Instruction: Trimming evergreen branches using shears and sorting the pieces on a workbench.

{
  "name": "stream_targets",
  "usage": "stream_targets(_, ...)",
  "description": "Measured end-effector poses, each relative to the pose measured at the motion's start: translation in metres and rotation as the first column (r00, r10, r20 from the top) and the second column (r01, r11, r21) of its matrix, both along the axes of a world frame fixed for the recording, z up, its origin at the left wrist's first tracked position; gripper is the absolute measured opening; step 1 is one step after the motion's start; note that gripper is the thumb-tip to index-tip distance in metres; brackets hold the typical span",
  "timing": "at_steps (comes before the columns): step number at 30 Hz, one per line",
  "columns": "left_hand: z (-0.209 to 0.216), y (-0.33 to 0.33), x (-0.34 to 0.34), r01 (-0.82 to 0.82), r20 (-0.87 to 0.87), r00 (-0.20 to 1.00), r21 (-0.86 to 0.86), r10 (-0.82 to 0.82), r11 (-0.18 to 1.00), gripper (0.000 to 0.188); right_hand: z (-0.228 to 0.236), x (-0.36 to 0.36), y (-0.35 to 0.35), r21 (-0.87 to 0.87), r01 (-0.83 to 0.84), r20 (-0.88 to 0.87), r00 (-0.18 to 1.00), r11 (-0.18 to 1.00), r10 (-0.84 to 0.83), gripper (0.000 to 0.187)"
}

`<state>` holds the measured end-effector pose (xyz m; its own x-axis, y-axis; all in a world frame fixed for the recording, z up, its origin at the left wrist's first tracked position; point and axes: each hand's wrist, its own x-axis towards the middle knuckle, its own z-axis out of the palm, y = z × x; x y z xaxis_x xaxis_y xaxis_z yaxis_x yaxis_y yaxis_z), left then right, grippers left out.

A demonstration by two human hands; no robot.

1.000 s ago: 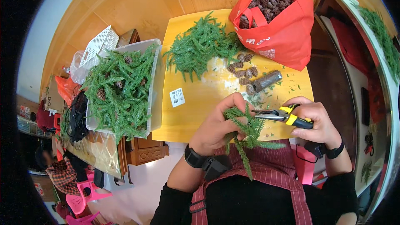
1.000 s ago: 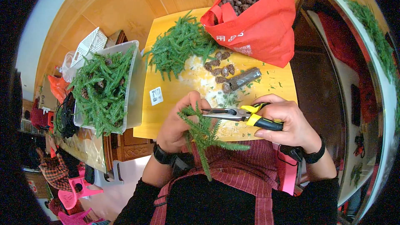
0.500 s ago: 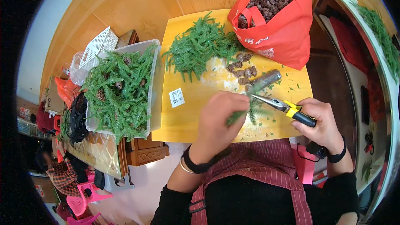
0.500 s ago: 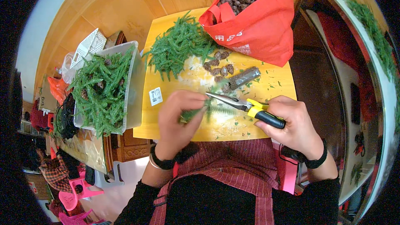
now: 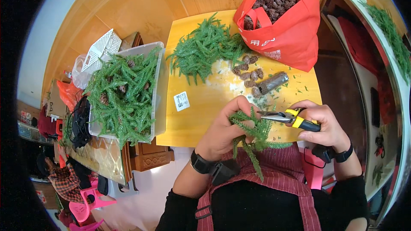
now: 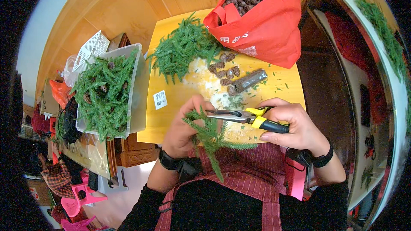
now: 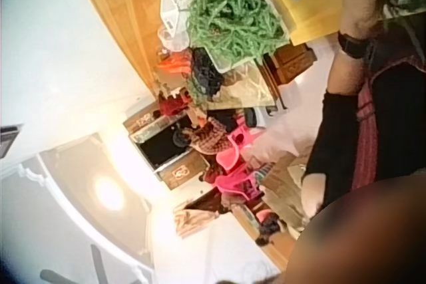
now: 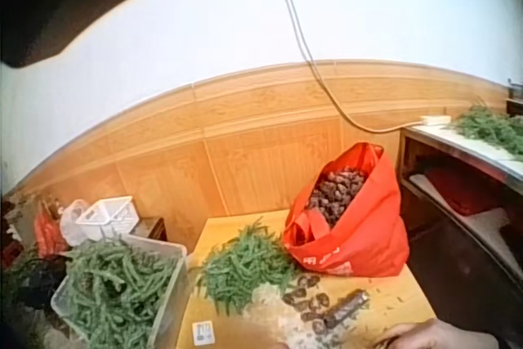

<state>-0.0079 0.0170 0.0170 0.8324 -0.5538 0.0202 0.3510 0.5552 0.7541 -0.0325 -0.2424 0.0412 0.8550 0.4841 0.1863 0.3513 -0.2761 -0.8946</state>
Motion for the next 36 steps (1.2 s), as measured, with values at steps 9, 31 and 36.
stream_targets(9,0.005,0.0,0.002,-0.055,0.035,0.998,0.131,0.051,0.99,0.026,0.007,-0.004,0.001,-0.099,0.069,0.026,0.997,0.993,-0.066,0.024)
stream_targets(31,-0.001,-0.003,-0.001,0.078,-0.169,0.981,-0.089,-0.092,0.993,0.018,-0.004,0.0,-0.001,0.069,-0.024,-0.198,0.979,0.997,0.038,0.033)
stream_targets(36,-0.011,0.001,0.004,0.167,-0.092,0.979,-0.152,-0.182,0.974,0.019,-0.004,0.0,0.004,0.086,-0.028,-0.118,0.992,0.996,0.039,0.031)
